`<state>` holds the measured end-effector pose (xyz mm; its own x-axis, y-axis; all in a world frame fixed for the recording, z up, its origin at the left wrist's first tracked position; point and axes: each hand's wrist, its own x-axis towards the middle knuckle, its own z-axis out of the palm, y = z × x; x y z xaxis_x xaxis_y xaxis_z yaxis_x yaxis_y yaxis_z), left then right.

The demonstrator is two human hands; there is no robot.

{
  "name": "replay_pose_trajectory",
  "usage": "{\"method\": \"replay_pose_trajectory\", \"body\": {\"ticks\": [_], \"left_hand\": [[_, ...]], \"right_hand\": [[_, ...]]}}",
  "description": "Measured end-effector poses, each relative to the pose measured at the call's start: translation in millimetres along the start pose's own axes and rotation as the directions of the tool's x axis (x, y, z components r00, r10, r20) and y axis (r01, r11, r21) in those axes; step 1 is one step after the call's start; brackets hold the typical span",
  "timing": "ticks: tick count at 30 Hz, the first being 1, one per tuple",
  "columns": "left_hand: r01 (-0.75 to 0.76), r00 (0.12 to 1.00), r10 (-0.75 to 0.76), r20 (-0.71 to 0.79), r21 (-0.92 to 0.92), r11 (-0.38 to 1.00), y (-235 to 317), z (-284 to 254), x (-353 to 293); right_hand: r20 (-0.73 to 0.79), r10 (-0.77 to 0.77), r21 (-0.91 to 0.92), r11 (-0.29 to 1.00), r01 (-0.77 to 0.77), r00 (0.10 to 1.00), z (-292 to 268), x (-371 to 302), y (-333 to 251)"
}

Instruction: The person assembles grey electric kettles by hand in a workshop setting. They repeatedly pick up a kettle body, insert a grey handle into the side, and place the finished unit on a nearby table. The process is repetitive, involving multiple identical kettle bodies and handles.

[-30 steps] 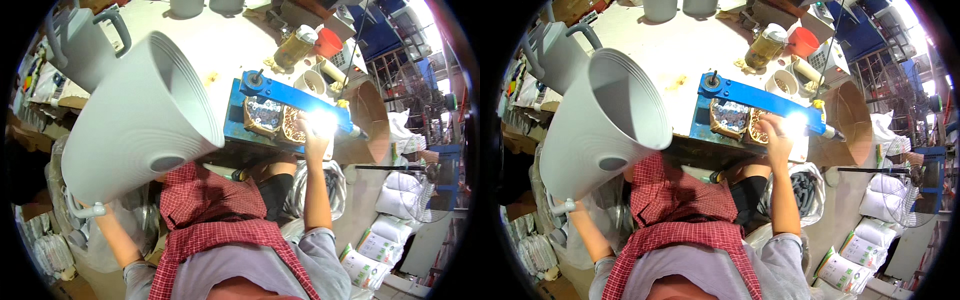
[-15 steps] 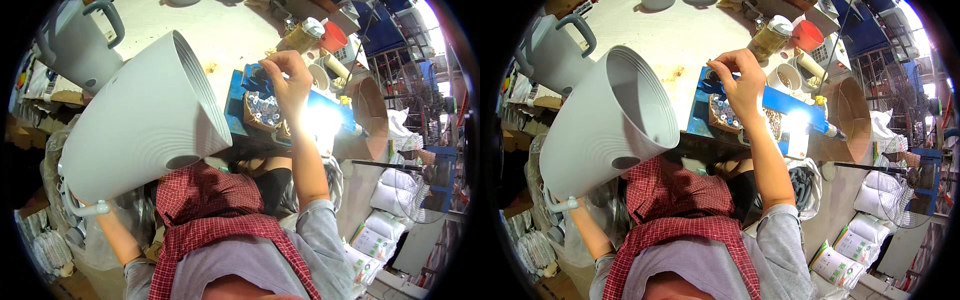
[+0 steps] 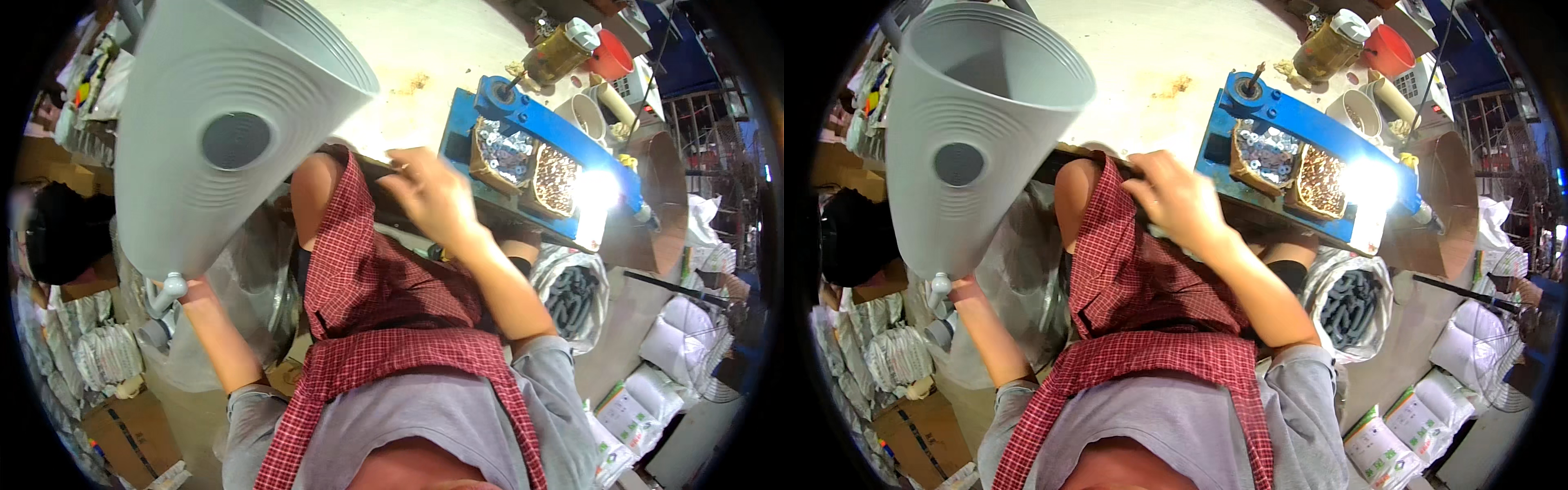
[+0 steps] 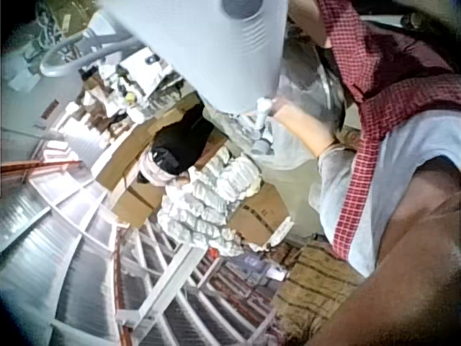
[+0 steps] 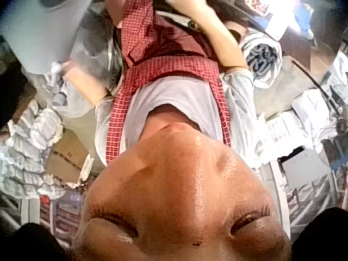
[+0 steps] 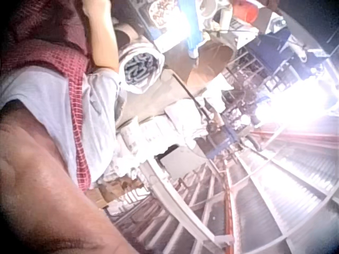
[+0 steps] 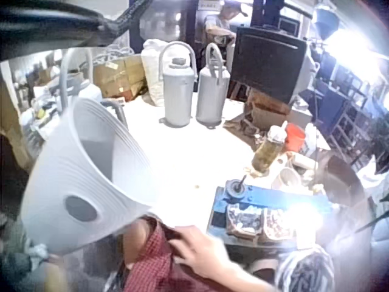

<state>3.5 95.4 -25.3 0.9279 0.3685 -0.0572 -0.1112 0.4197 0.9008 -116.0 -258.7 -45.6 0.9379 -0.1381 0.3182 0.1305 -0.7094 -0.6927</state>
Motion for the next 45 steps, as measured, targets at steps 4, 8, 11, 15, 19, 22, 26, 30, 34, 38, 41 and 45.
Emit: {"method": "replay_pose_trajectory", "body": {"ticks": [4, 8, 11, 15, 19, 22, 26, 30, 34, 38, 41, 45], "left_hand": [[-0.062, 0.998, 0.062, -0.013, 0.002, 0.998, 12.8, -9.7, 7.6], [-0.129, 0.991, 0.130, -0.022, 0.038, 0.991, 26.1, -24.2, 4.6], [-0.163, 0.986, 0.164, -0.013, 0.048, 0.985, 28.3, -18.6, 2.5], [-0.180, 0.984, 0.180, 0.005, 0.057, 0.982, 27.7, -9.0, 2.1], [-0.157, 0.987, 0.158, -0.009, 0.055, 0.986, 16.1, -13.7, 3.2], [-0.126, 0.992, 0.128, -0.024, 0.053, 0.991, 4.7, -12.4, -0.4], [-0.076, 0.997, 0.077, -0.018, 0.044, 0.996, -10.4, 3.4, -4.9], [-0.048, 0.998, 0.049, -0.028, 0.026, 0.998, -28.1, 25.8, -6.3], [-0.040, 0.998, 0.040, -0.051, 0.006, 0.999, -37.1, 39.0, -3.9], [-0.023, 0.998, 0.023, -0.051, -0.008, 1.000, -34.1, 11.0, 15.4], [-0.005, 0.990, 0.005, 0.138, 0.001, 1.000, -36.0, 1.0, 18.4], [0.230, 0.967, -0.221, 0.128, -0.059, 0.971, -27.0, 53.2, -3.4]], "right_hand": [[0.206, 0.319, 0.331, 0.867, -0.373, 0.925, 123.4, 4.0, 40.1], [-0.073, 0.268, 0.414, 0.884, -0.215, 0.961, 160.3, 49.2, -1.5], [-0.135, 0.013, 0.388, 0.921, 0.040, 0.991, 179.2, 79.0, -32.4], [0.528, -0.070, -0.033, 0.994, 0.103, 0.846, 196.5, 94.1, -21.1], [0.136, -0.227, 0.154, 0.966, 0.206, 0.964, 109.5, 58.1, -4.8], [-0.064, 0.011, 0.106, 0.994, -0.004, 0.998, 21.9, 16.3, 41.3], [-0.122, 0.149, -0.289, 0.940, -0.179, 0.981, -69.6, -21.5, 111.8], [0.011, 0.059, -0.433, 0.900, -0.048, 0.998, -76.7, -18.7, 140.3], [0.061, 0.029, -0.573, 0.820, 0.011, 0.998, -74.0, -13.4, 145.2], [-0.103, -0.071, -0.368, 0.929, 0.028, 0.992, -89.6, -25.9, 115.4], [-0.371, -0.286, -0.210, 0.953, 0.220, 0.883, -122.2, 2.2, 57.8], [-0.408, -0.573, -0.502, 0.791, 0.350, 0.711, -141.1, 62.0, 50.6]]}}
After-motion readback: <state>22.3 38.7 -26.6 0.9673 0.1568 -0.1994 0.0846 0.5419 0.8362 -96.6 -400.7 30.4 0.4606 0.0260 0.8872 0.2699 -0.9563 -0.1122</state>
